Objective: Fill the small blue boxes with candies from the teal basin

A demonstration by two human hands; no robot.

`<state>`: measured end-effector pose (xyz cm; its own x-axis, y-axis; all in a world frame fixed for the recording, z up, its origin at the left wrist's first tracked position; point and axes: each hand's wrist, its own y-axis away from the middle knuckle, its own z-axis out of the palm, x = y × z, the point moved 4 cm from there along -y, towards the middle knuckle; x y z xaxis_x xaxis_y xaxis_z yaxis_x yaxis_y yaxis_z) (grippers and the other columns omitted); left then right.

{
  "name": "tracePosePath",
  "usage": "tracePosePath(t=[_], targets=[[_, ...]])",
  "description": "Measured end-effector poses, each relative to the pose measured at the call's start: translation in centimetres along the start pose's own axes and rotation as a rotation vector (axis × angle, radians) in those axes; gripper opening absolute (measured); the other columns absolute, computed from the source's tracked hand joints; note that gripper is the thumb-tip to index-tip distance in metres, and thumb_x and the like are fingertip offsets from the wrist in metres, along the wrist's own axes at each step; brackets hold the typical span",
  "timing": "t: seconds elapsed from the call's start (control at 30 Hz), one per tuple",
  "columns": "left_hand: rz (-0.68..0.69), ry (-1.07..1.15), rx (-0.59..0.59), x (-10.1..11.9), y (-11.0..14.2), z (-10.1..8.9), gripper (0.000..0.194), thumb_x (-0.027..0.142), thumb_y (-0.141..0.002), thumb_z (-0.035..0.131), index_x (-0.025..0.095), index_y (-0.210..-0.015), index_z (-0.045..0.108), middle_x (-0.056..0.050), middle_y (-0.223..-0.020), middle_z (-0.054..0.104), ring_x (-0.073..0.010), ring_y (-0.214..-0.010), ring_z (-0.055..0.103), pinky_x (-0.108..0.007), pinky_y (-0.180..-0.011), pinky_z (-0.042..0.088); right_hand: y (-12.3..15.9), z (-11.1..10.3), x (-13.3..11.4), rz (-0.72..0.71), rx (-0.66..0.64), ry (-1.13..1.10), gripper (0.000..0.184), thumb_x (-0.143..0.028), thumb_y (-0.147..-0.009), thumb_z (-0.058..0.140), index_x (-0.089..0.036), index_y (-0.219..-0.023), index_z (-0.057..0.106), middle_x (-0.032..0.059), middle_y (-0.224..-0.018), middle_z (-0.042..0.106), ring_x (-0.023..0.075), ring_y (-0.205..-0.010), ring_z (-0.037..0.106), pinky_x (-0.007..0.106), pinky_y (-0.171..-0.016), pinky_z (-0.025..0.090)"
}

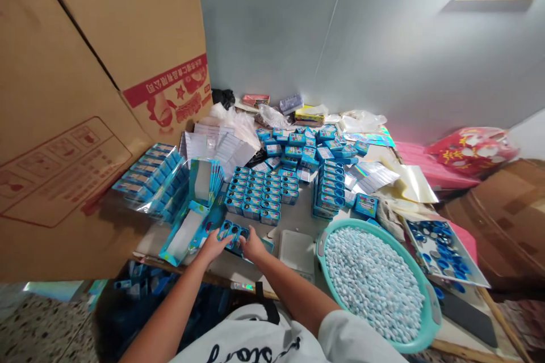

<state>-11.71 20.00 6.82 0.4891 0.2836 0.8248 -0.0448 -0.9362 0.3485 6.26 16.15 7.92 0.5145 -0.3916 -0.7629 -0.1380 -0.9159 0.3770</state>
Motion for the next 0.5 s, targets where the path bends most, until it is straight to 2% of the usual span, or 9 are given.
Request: tracePosePath(t=[0.07, 0.13, 0.2, 0.27, 0.33, 0.4, 0.5], targets=[[0.017, -0.024, 0.012, -0.3, -0.1, -0.1, 0.042, 0.045, -0.064, 0.073, 0.015, -0.092, 0.066, -0.013, -0.102, 0.070, -0.0291, -0.106, 0.064, -0.035, -0.091, 0.047, -0.9, -2.9, 0.2, -0.026, 0.107, 0.069, 0.055, -0.031, -0.093, 0.044, -0.016, -0.146, 0.036, 0.0137, -0.115, 0.061, 0.0246, -0.102, 0.060, 0.036, -0.092, 0.044], [0.023, -0.046, 0.033, -0.6, 0.0, 0.0, 0.042, 0.047, -0.066, 0.071, 0.015, -0.094, 0.066, -0.014, -0.105, 0.069, -0.0294, -0.108, 0.063, -0.035, -0.092, 0.046, -1.8, -6.1, 0.5, -0.097, 0.210, 0.166, 0.055, -0.021, -0.093, 0.040, -0.018, -0.147, 0.035, 0.0164, -0.139, 0.046, 0.0258, -0.127, 0.045, 0.036, -0.105, 0.033], [0.027, -0.058, 0.049, -0.8, 0.1, 0.0, 0.043, 0.048, -0.067, 0.069, 0.016, -0.095, 0.066, -0.014, -0.106, 0.069, -0.0295, -0.110, 0.062, -0.036, -0.093, 0.045, -2.6, -8.1, 0.5, -0.226, 0.257, 0.526, 0.049, -0.020, -0.090, 0.045, -0.016, -0.138, 0.049, 0.0173, -0.140, 0.045, 0.0278, -0.129, 0.041, 0.036, -0.106, 0.032], [0.034, -0.062, 0.049, -0.7, 0.2, 0.0, 0.043, 0.049, -0.067, 0.068, 0.016, -0.095, 0.066, -0.014, -0.105, 0.069, -0.0296, -0.109, 0.062, -0.036, -0.093, 0.045, -3.0, -8.5, 0.7, -0.292, 0.242, 0.728, 0.043, -0.021, -0.088, 0.049, -0.017, -0.130, 0.057, 0.0159, -0.136, 0.051, 0.0274, -0.126, 0.043, 0.036, -0.104, 0.034], [0.040, -0.063, 0.037, -0.6, 0.2, 0.0, 0.044, 0.051, -0.067, 0.067, 0.016, -0.094, 0.065, -0.013, -0.103, 0.069, -0.0300, -0.109, 0.062, -0.037, -0.092, 0.046, -3.1, -8.3, 0.9, -0.308, 0.256, 0.769, 0.040, -0.024, -0.090, 0.050, -0.019, -0.128, 0.058, 0.0141, -0.137, 0.052, 0.0266, -0.127, 0.042, 0.037, -0.105, 0.032], [0.040, -0.063, 0.036, -0.6, 0.2, -0.1, 0.047, 0.054, -0.067, 0.066, 0.017, -0.095, 0.065, -0.014, -0.104, 0.069, -0.0306, -0.110, 0.062, -0.037, -0.093, 0.046, -3.3, -8.4, 0.8, -0.297, 0.331, 0.777, 0.039, -0.028, -0.093, 0.047, -0.020, -0.130, 0.057, 0.0130, -0.142, 0.048, 0.0261, -0.131, 0.039, 0.037, -0.107, 0.029], [0.048, -0.080, 0.057, -1.0, 0.1, 0.0, 0.055, 0.057, -0.067, 0.063, 0.015, -0.101, 0.064, -0.016, -0.111, 0.068, -0.0316, -0.115, 0.060, -0.039, -0.097, 0.045, -4.7, -10.6, 0.9, -0.249, 0.359, 0.846, 0.042, -0.025, -0.095, 0.041, -0.021, -0.135, 0.053, 0.0131, -0.145, 0.044, 0.0249, -0.131, 0.038, 0.036, -0.104, 0.031]])
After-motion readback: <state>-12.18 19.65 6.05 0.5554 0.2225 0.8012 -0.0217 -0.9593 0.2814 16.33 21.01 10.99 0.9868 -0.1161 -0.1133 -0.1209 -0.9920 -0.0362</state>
